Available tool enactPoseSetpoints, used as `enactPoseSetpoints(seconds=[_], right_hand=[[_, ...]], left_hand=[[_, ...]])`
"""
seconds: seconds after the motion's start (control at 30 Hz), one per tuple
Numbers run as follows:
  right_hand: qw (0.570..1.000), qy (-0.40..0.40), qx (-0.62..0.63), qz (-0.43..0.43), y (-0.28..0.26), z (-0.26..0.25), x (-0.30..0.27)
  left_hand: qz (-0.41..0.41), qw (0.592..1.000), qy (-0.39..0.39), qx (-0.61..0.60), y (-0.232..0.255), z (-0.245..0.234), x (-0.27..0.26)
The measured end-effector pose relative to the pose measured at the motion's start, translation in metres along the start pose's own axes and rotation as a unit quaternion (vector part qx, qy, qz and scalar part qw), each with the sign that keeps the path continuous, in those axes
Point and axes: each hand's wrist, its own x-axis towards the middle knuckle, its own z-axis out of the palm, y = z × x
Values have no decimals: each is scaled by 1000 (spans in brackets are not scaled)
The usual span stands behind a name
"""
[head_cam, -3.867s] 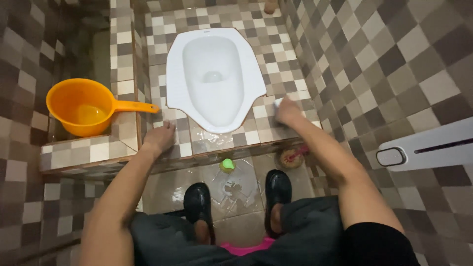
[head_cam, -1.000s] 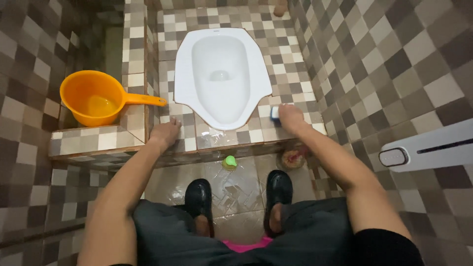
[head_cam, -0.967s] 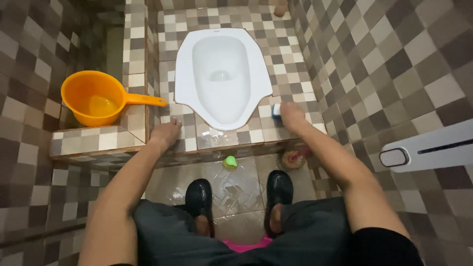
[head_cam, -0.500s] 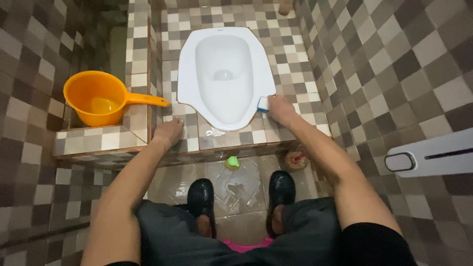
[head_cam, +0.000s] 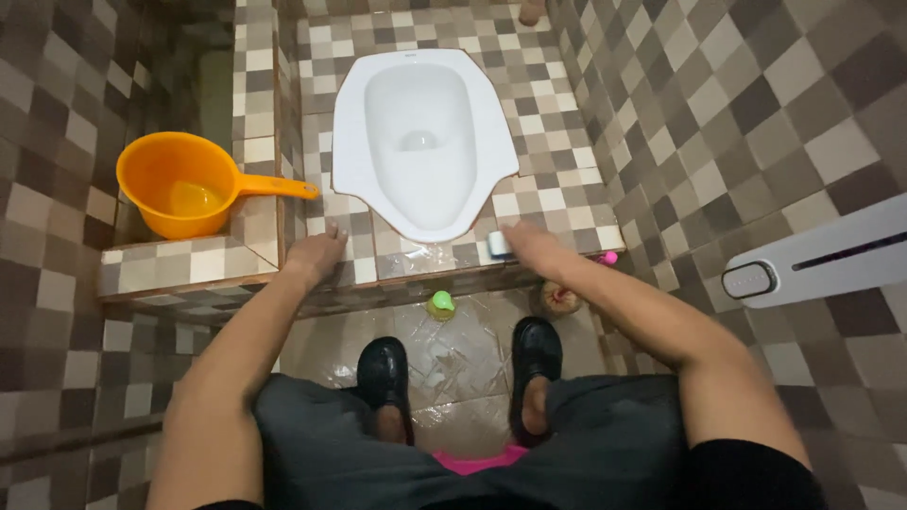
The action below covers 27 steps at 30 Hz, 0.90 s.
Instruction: Cleaning a squat toilet using water from a basin, a scrub brush, and a cleaning cloth.
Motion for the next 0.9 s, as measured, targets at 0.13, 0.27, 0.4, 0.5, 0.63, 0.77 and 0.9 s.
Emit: enactPoseSetpoints(seconds=[0.13, 0.27, 0.4, 0.5, 0.63, 0.77, 0.9], right_hand=[[993, 72, 37, 84, 86, 57, 60], [980, 119, 12, 159, 119, 66, 71], [984, 125, 53, 114, 42, 18, 41], [995, 89, -13, 41, -25, -8, 30], [977, 88, 192, -27, -84, -36, 7], [972, 150, 8, -182, -86, 0, 50], [975, 147, 3, -166, -70, -10, 30]], left_hand=[[5, 1000, 3, 13, -4, 7, 3], [-8, 999, 10, 36, -4, 14, 12], [4, 1000, 4, 9, 0, 2, 1], [-14, 1000, 10, 24, -3, 12, 8], [3, 999, 15, 28, -5, 25, 19], [-1, 1000, 3, 0, -1, 19, 17], [-11, 1000, 4, 18, 3, 22, 9]])
